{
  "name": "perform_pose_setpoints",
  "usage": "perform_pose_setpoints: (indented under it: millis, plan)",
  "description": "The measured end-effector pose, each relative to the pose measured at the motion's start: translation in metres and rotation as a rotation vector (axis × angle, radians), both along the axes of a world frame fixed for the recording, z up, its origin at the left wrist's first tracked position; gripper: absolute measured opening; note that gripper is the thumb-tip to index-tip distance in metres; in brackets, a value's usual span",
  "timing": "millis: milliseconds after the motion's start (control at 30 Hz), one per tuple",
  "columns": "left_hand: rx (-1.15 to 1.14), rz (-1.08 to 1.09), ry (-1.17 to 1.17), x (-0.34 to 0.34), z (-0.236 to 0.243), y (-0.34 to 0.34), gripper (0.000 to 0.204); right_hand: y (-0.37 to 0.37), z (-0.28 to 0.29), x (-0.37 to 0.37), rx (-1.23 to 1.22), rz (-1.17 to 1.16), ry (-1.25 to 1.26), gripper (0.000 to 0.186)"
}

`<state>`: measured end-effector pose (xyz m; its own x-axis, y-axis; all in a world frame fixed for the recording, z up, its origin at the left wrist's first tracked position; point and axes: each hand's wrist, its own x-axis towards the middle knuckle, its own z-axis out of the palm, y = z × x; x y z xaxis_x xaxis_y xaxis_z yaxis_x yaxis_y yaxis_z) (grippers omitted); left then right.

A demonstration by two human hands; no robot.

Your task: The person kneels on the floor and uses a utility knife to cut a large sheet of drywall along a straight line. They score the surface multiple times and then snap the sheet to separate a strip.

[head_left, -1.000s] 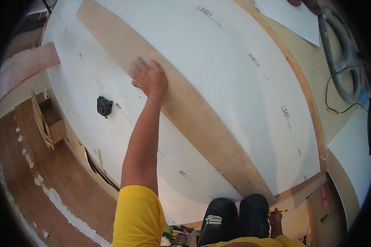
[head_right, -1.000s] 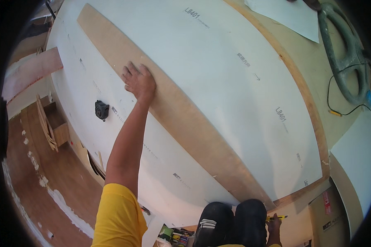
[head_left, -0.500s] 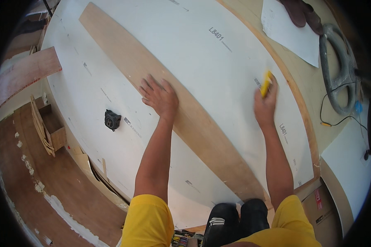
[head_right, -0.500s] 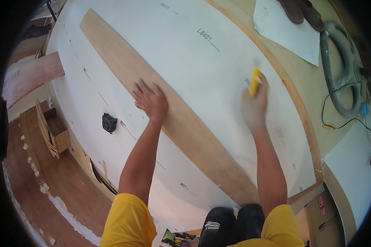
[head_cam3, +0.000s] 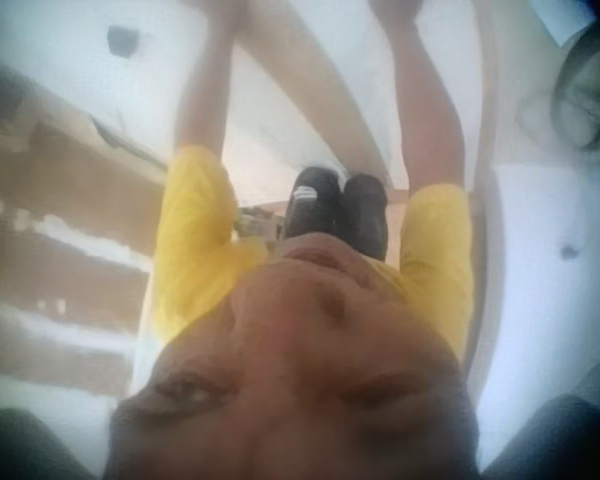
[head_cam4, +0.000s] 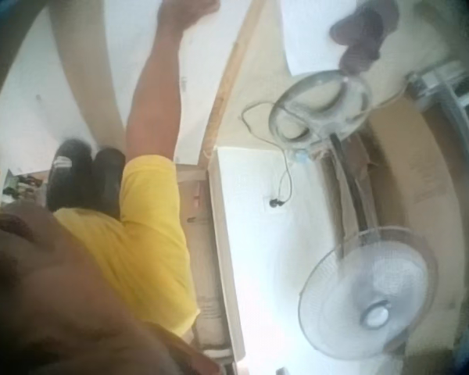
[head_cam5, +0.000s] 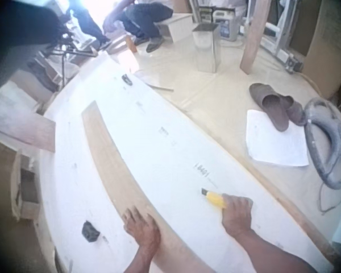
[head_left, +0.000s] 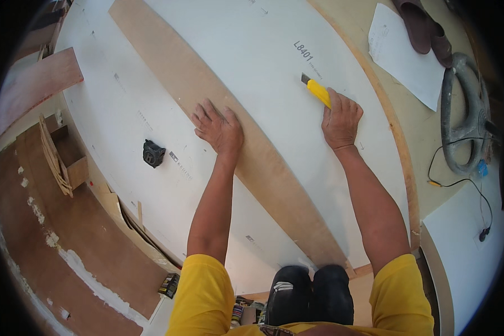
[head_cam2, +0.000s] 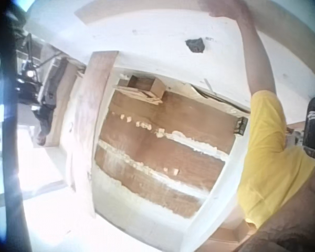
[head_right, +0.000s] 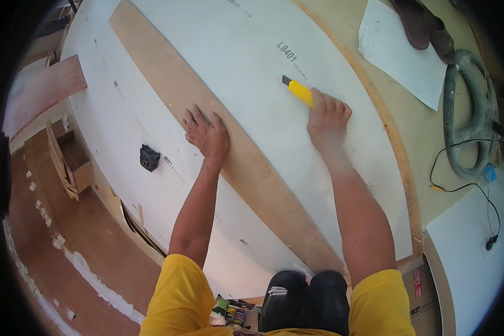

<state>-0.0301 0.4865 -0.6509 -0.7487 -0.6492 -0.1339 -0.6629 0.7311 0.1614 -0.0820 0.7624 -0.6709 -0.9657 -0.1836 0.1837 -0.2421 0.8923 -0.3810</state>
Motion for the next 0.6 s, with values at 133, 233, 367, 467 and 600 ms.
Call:
perform_pose_setpoints:
  millis: [133, 233, 367, 467, 600]
  plan:
    - [0.145, 0.134, -0.069, -0.032, 0.021, -0.003, 0.087, 0.002, 0.003, -0.003, -0.054, 0.007, 0.045, 0.049]
    - [0.083, 0.342, -0.029, -0.076, 0.028, -0.019, 0.110, 0.004, 0.003, -0.003, -0.077, 0.022, 0.023, 0.050]
    - [0.163, 0.434, -0.078, -0.107, 0.024, -0.049, 0.125, 0.005, 0.002, -0.002, -0.076, 0.017, 0.029, 0.050]
    - [0.212, 0.444, -0.055, -0.112, 0.026, -0.062, 0.131, 0.004, 0.003, -0.003, -0.071, 0.017, 0.025, 0.049]
    - [0.336, 0.502, -0.127, -0.118, 0.037, -0.066, 0.137, 0.004, 0.004, -0.003, -0.068, 0.020, 0.038, 0.050]
